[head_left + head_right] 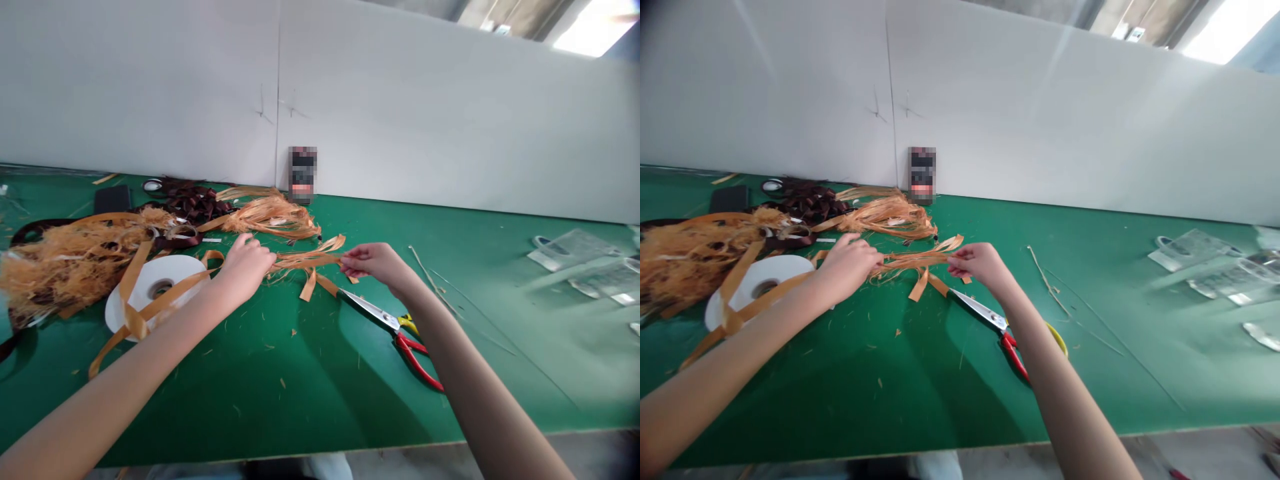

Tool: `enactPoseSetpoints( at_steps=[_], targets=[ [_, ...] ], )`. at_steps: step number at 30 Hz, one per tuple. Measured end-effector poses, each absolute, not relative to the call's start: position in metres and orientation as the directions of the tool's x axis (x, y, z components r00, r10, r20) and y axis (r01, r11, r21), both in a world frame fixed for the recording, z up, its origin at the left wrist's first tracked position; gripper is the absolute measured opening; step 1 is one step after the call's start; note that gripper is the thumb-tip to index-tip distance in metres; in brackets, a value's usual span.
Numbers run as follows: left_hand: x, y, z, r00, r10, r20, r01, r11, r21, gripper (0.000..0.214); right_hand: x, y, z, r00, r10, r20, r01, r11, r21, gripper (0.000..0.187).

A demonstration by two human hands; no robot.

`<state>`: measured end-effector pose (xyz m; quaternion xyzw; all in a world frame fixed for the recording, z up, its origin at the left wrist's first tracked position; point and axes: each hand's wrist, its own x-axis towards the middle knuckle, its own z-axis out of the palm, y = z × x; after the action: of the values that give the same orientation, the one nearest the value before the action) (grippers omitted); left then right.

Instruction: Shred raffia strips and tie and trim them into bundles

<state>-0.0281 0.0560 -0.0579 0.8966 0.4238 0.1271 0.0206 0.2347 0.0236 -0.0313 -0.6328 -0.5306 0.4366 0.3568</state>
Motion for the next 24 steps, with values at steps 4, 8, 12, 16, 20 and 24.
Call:
enactPoseSetpoints(
  at_steps=[4,8,12,16,20,24],
  targets=[
    [-0.025,0.054,-0.045,0.554,0.786,0.273,0.83,-0.547,-0.11,0.031,0.219,0.013,-0.036,0.084,0.984,-0.16,0.473,-0.181,-0.862,0.026],
    [-0.023,0.055,-0.049,0.581,0.805,0.124,0.81,-0.557,-0.184,0.029,0.208,0.007,-0.049,0.13,0.978,-0.164,0.7,-0.207,-0.684,0.02],
    [-0.025,0.053,-0.057,0.565,0.821,0.085,0.821,-0.548,-0.163,0.037,0.19,0.004,-0.062,0.213,0.972,-0.099,0.842,-0.234,-0.485,0.047],
    [-0.019,0.052,-0.058,0.649,0.754,0.096,0.76,-0.647,-0.054,0.039,0.166,0.005,-0.072,0.192,0.972,-0.137,0.901,-0.23,-0.367,0.057],
    [-0.004,0.05,-0.071,0.8,0.596,0.064,0.577,-0.794,0.191,0.063,0.155,0.005,-0.075,0.046,0.979,-0.2,0.909,-0.124,-0.397,0.02],
    [0.007,0.045,-0.082,0.825,0.566,0.015,0.509,-0.753,0.416,0.073,0.164,-0.001,-0.058,-0.213,0.95,-0.226,0.819,0.048,-0.572,0.014]
  ],
)
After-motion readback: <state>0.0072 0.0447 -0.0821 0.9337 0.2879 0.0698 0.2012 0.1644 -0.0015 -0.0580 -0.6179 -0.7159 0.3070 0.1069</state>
